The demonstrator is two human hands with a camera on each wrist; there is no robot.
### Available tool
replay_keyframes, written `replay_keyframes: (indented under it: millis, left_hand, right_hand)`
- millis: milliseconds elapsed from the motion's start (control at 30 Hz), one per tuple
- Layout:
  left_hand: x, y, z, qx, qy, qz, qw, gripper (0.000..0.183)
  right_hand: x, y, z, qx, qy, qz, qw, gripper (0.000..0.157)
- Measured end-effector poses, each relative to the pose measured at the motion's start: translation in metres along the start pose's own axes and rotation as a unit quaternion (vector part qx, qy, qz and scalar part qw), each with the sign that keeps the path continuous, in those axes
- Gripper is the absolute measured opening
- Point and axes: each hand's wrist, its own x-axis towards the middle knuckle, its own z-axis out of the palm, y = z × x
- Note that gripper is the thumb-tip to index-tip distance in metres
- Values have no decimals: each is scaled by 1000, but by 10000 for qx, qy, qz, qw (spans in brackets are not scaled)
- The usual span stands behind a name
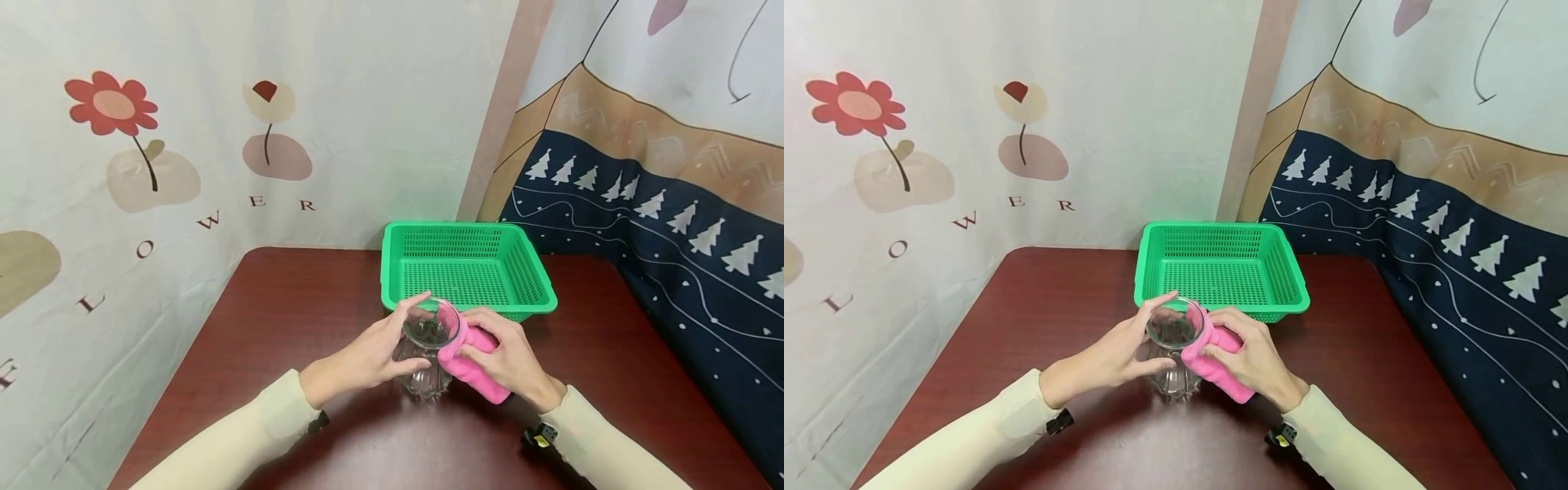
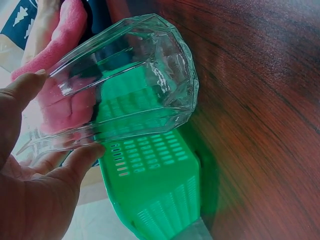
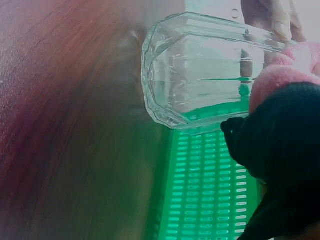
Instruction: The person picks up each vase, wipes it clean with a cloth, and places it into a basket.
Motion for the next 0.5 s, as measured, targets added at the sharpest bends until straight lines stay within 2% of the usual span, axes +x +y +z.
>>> replay_keyframes:
  millis: [500]
  left_hand:
    - [0,3,0,-2,9,55,10000,110]
  right_hand:
    - [1,4,-7,-524,-509,-307,9969,54]
